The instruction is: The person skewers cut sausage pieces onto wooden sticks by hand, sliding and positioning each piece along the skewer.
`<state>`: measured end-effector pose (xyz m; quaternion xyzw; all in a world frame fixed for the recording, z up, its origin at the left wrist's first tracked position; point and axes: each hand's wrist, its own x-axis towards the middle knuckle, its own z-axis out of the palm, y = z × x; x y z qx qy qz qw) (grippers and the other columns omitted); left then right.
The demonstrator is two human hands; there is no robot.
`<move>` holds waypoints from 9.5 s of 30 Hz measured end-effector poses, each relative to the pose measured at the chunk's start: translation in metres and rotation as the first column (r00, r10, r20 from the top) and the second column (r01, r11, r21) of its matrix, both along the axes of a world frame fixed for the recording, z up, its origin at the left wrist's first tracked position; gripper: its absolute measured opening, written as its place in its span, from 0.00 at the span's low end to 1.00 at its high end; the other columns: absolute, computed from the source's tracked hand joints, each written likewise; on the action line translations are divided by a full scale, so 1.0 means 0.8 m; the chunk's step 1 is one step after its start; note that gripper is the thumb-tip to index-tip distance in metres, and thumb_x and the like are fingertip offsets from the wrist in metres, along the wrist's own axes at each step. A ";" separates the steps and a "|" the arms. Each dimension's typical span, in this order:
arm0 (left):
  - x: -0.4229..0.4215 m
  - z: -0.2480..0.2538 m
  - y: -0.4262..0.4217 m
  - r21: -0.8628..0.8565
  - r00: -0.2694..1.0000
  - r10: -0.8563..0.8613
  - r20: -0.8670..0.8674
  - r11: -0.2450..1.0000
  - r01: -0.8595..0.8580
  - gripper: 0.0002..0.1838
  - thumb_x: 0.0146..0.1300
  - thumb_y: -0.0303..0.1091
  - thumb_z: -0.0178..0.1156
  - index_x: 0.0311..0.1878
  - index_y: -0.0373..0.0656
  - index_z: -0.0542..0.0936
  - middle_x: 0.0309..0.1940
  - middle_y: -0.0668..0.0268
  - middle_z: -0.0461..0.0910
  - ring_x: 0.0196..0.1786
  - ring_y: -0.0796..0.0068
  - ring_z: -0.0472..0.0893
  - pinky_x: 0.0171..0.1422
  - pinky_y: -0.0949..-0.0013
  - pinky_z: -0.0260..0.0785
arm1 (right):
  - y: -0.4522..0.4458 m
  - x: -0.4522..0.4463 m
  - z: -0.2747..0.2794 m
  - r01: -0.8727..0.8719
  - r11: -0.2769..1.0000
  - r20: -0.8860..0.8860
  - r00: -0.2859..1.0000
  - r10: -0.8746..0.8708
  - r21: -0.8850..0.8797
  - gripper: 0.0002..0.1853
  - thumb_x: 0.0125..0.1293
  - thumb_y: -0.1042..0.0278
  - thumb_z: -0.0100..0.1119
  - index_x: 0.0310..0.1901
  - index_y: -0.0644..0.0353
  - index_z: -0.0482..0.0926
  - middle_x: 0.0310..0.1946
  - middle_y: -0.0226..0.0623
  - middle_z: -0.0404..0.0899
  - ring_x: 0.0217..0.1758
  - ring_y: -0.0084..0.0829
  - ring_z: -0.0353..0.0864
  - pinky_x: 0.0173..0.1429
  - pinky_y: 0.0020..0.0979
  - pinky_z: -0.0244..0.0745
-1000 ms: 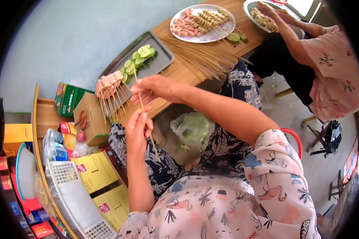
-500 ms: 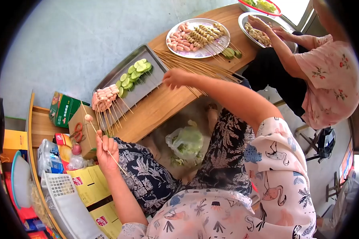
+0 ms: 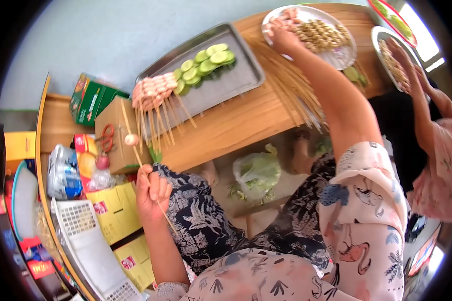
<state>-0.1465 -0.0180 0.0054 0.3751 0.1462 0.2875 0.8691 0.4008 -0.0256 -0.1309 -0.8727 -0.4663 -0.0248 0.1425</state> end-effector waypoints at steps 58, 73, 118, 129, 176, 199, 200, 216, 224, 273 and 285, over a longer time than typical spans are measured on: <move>0.054 0.030 -0.148 0.248 0.883 -0.110 -0.456 0.937 0.245 0.14 0.71 0.36 0.52 0.51 0.35 0.76 0.17 0.70 0.70 0.18 0.87 0.64 0.21 0.84 0.53 | -0.145 -0.328 0.166 0.538 0.591 -0.494 -0.331 0.804 0.601 0.11 0.73 0.66 0.47 0.52 0.60 0.67 0.52 0.47 0.74 0.55 0.44 0.79 0.57 0.36 0.77; 0.058 0.028 -0.146 0.246 0.884 -0.086 -0.459 0.944 0.220 0.14 0.71 0.36 0.52 0.50 0.35 0.76 0.17 0.70 0.70 0.17 0.87 0.63 0.20 0.84 0.53 | -0.138 -0.338 0.167 0.545 0.586 -0.431 -0.397 0.810 0.600 0.08 0.72 0.68 0.49 0.49 0.57 0.71 0.53 0.44 0.75 0.61 0.43 0.74 0.64 0.39 0.71; 0.070 0.033 -0.128 0.372 0.873 0.071 -0.483 0.919 0.132 0.12 0.71 0.35 0.52 0.49 0.39 0.79 0.18 0.74 0.72 0.18 0.91 0.64 0.22 0.85 0.52 | -0.144 -0.370 0.168 0.415 0.664 -0.370 -0.592 0.716 0.622 0.21 0.69 0.65 0.54 0.58 0.66 0.62 0.60 0.51 0.68 0.67 0.45 0.67 0.68 0.42 0.68; 0.075 0.023 -0.127 0.562 0.821 0.195 -0.537 0.809 0.175 0.12 0.71 0.34 0.52 0.50 0.38 0.79 0.19 0.73 0.73 0.19 0.91 0.65 0.22 0.86 0.55 | -0.150 -0.373 0.174 0.323 0.710 -0.440 -0.605 0.663 0.626 0.26 0.67 0.65 0.57 0.63 0.63 0.60 0.59 0.51 0.71 0.63 0.43 0.73 0.65 0.41 0.70; 0.008 0.002 0.008 0.225 0.974 0.205 -0.099 0.958 -0.179 0.15 0.72 0.37 0.50 0.53 0.37 0.73 0.17 0.72 0.67 0.17 0.86 0.62 0.20 0.81 0.53 | -0.213 -0.237 0.205 0.198 0.767 -0.776 0.342 0.530 0.611 0.13 0.72 0.63 0.51 0.50 0.62 0.75 0.41 0.34 0.82 0.39 0.23 0.82 0.43 0.23 0.77; 0.050 0.007 -0.025 0.326 0.946 0.143 -0.291 0.945 -0.042 0.14 0.72 0.36 0.50 0.51 0.35 0.73 0.16 0.71 0.65 0.17 0.86 0.60 0.21 0.81 0.49 | -0.211 -0.141 0.009 0.232 0.950 -0.077 0.964 -0.253 -0.210 0.09 0.58 0.66 0.56 0.36 0.59 0.83 0.35 0.45 0.84 0.41 0.42 0.85 0.43 0.42 0.78; 0.048 0.005 -0.023 0.324 0.947 0.133 -0.292 0.946 -0.033 0.14 0.72 0.36 0.50 0.52 0.36 0.73 0.15 0.72 0.65 0.18 0.86 0.62 0.21 0.82 0.50 | -0.212 -0.139 0.014 0.226 0.953 -0.075 0.967 -0.245 -0.203 0.09 0.58 0.65 0.56 0.36 0.59 0.82 0.33 0.46 0.83 0.41 0.44 0.84 0.43 0.42 0.78; 0.042 0.000 -0.020 0.284 0.954 0.123 -0.273 0.958 -0.042 0.14 0.72 0.35 0.51 0.51 0.33 0.73 0.16 0.69 0.68 0.19 0.83 0.64 0.24 0.79 0.55 | -0.079 -0.028 0.026 0.132 0.988 -0.143 0.982 -0.120 0.083 0.14 0.67 0.63 0.49 0.49 0.56 0.79 0.50 0.46 0.79 0.53 0.45 0.80 0.53 0.44 0.75; 0.045 0.001 -0.020 0.272 0.962 0.104 -0.252 0.962 -0.033 0.15 0.72 0.36 0.51 0.51 0.32 0.73 0.16 0.69 0.69 0.19 0.83 0.65 0.24 0.79 0.56 | -0.040 0.013 -0.059 0.205 0.963 -0.085 0.978 -0.193 0.176 0.17 0.66 0.57 0.54 0.52 0.55 0.78 0.56 0.44 0.76 0.56 0.42 0.77 0.56 0.41 0.75; 0.055 0.003 -0.037 0.450 0.881 -0.017 -0.473 0.855 0.258 0.13 0.70 0.36 0.53 0.50 0.39 0.79 0.18 0.73 0.73 0.18 0.90 0.66 0.22 0.85 0.56 | -0.058 -0.309 0.161 0.501 0.622 -0.500 -0.370 0.783 0.602 0.17 0.71 0.63 0.41 0.53 0.62 0.73 0.53 0.40 0.77 0.50 0.29 0.76 0.51 0.29 0.69; 0.054 0.001 -0.036 0.447 0.878 -0.069 -0.474 0.840 0.307 0.15 0.70 0.40 0.53 0.50 0.38 0.78 0.17 0.73 0.72 0.19 0.90 0.67 0.21 0.86 0.54 | -0.052 -0.325 0.165 0.483 0.622 -0.512 -0.356 0.782 0.616 0.16 0.69 0.61 0.42 0.51 0.60 0.73 0.45 0.36 0.81 0.51 0.28 0.77 0.53 0.31 0.69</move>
